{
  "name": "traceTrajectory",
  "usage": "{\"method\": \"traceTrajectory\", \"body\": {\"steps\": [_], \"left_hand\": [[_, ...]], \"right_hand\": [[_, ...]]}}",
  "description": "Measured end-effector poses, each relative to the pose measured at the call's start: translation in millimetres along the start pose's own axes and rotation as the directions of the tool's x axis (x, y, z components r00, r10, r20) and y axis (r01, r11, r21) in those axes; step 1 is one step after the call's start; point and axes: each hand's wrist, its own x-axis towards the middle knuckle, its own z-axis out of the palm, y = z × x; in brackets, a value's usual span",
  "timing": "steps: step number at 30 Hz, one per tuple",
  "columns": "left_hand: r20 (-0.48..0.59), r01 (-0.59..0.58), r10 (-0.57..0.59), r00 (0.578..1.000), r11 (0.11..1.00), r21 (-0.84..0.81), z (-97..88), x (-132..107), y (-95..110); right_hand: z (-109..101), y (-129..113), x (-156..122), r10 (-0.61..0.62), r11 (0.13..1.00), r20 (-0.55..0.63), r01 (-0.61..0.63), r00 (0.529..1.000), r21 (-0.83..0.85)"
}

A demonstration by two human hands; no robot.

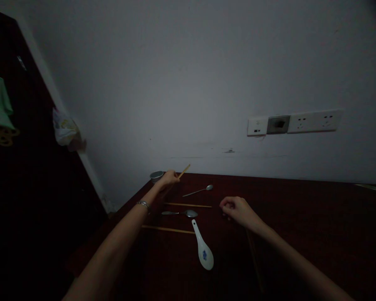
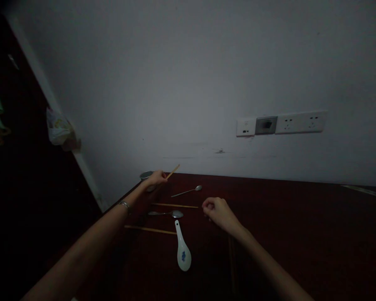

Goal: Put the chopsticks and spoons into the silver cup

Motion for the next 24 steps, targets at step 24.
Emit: {"method": "traceTrajectory", "body": {"steps": [24], "left_hand": [[-0.115,-0.138,0.297,0.948,0.057,-0.989,32.9,-73.1,213.9]], "right_hand": [[-15.0,-15.9,-53.9,0.319,0.065,0.265,-0.301,0.910,0.952]]}}
